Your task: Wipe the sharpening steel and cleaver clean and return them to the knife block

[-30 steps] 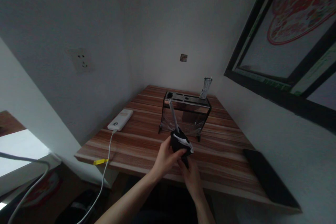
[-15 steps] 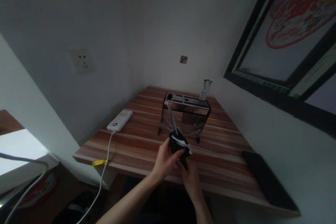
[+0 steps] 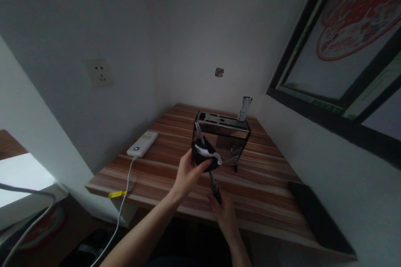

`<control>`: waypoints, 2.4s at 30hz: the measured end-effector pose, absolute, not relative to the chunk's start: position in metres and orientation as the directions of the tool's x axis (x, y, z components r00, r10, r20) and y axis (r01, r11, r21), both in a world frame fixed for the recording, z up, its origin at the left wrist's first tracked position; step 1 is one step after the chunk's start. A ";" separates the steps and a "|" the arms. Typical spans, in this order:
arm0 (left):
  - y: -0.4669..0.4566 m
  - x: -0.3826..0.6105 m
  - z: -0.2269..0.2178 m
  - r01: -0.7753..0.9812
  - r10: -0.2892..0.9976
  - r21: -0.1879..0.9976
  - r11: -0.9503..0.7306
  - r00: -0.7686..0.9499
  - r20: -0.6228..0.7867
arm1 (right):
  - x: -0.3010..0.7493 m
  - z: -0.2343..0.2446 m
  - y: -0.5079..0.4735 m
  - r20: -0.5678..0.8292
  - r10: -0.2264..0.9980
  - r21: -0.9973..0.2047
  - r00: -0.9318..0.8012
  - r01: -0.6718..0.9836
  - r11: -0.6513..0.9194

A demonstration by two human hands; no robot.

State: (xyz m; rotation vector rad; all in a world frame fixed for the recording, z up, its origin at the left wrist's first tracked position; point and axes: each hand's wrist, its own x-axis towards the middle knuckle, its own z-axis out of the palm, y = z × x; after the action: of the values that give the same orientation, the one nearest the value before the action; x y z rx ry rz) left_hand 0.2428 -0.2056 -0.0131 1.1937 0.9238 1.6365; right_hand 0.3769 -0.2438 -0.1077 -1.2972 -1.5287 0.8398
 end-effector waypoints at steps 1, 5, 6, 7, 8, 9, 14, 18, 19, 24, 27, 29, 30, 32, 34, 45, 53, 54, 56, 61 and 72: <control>-0.205 0.241 -0.010 -0.238 0.939 0.910 -0.339 -0.152 0.309 | 0.377 -0.107 -0.244 0.220 0.975 -0.916 -0.014 0.341 0.212; -0.201 0.236 0.000 -0.260 0.922 0.887 -0.381 -0.175 0.345 | 0.377 -0.108 -0.244 0.210 0.978 -0.911 -0.009 0.362 0.199; -0.200 0.234 0.002 -0.259 0.916 0.882 -0.394 -0.188 0.354 | 0.377 -0.109 -0.243 0.209 0.978 -0.910 -0.006 0.365 0.196; -0.199 0.233 0.004 -0.255 0.910 0.878 -0.406 -0.202 0.362 | 0.377 -0.110 -0.243 0.211 0.978 -0.910 -0.004 0.366 0.198; -0.198 0.232 0.006 -0.252 0.904 0.873 -0.417 -0.218 0.368 | 0.377 -0.111 -0.243 0.216 0.976 -0.908 -0.005 0.366 0.202; -0.197 0.231 0.009 -0.253 0.897 0.868 -0.427 -0.235 0.373 | 0.377 -0.112 -0.242 0.220 0.975 -0.906 -0.009 0.369 0.208; -0.188 0.222 0.020 -0.320 0.849 0.793 -0.519 -0.305 0.432 | 0.378 -0.113 -0.243 0.223 0.975 -0.897 -0.025 0.387 0.215; -0.181 0.214 0.028 -0.363 0.825 0.745 -0.560 -0.330 0.459 | 0.377 -0.112 -0.244 0.235 0.972 -0.896 -0.028 0.382 0.227; -0.180 0.213 0.030 -0.366 0.821 0.739 -0.566 -0.337 0.461 | 0.377 -0.112 -0.244 0.239 0.971 -0.898 -0.027 0.375 0.231; -0.178 0.209 0.039 -0.387 0.814 0.722 -0.574 -0.365 0.451 | 0.377 -0.112 -0.243 0.241 0.970 -0.906 -0.043 0.347 0.241; -0.180 0.210 0.043 -0.424 0.822 0.707 -0.566 -0.363 0.439 | 0.378 -0.112 -0.243 0.232 0.972 -0.901 -0.040 0.368 0.231; -0.181 0.212 0.045 -0.469 0.829 0.686 -0.557 -0.357 0.429 | 0.379 -0.113 -0.243 0.227 0.973 -0.901 -0.038 0.370 0.225; -0.182 0.214 0.045 -0.494 0.835 0.673 -0.550 -0.352 0.423 | 0.379 -0.113 -0.243 0.224 0.974 -0.902 -0.041 0.368 0.223; -0.184 0.216 0.046 -0.540 0.846 0.651 -0.533 -0.338 0.413 | 0.380 -0.114 -0.243 0.217 0.975 -0.906 -0.054 0.360 0.221; -0.185 0.218 0.045 -0.561 0.856 0.647 -0.517 -0.320 0.406 | 0.381 -0.115 -0.242 0.214 0.975 -0.908 -0.055 0.357 0.219; -0.191 0.229 0.023 -0.426 0.880 0.771 -0.474 -0.224 0.418 | 0.381 -0.115 -0.244 0.233 0.972 -0.904 -0.015 0.366 0.223; -0.207 0.247 -0.002 -0.343 0.947 0.883 -0.321 -0.119 0.298 | 0.380 -0.110 -0.244 0.220 0.975 -0.911 -0.013 0.355 0.210; -0.209 0.249 -0.005 -0.334 0.953 0.893 -0.302 -0.111 0.281 | 0.380 -0.110 -0.244 0.219 0.976 -0.912 -0.016 0.351 0.211; -0.210 0.252 -0.014 -0.304 0.962 0.912 -0.274 -0.086 0.260 | 0.379 -0.109 -0.244 0.222 0.975 -0.913 -0.019 0.347 0.215; -0.212 0.258 -0.037 -0.195 0.968 0.948 -0.250 -0.023 0.251 | 0.380 -0.108 -0.243 0.233 0.972 -0.916 -0.003 0.334 0.221; -0.216 0.260 -0.054 -0.152 0.969 0.963 -0.225 0.068 0.237 | 0.380 -0.105 -0.242 0.201 0.979 -0.932 -0.024 0.304 0.199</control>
State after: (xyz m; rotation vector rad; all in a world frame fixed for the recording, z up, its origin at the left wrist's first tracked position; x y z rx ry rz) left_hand 0.2596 -0.2155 -0.0536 1.3067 0.9196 1.3760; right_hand 0.3799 -0.2423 -0.1048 -1.2749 -1.5148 0.8873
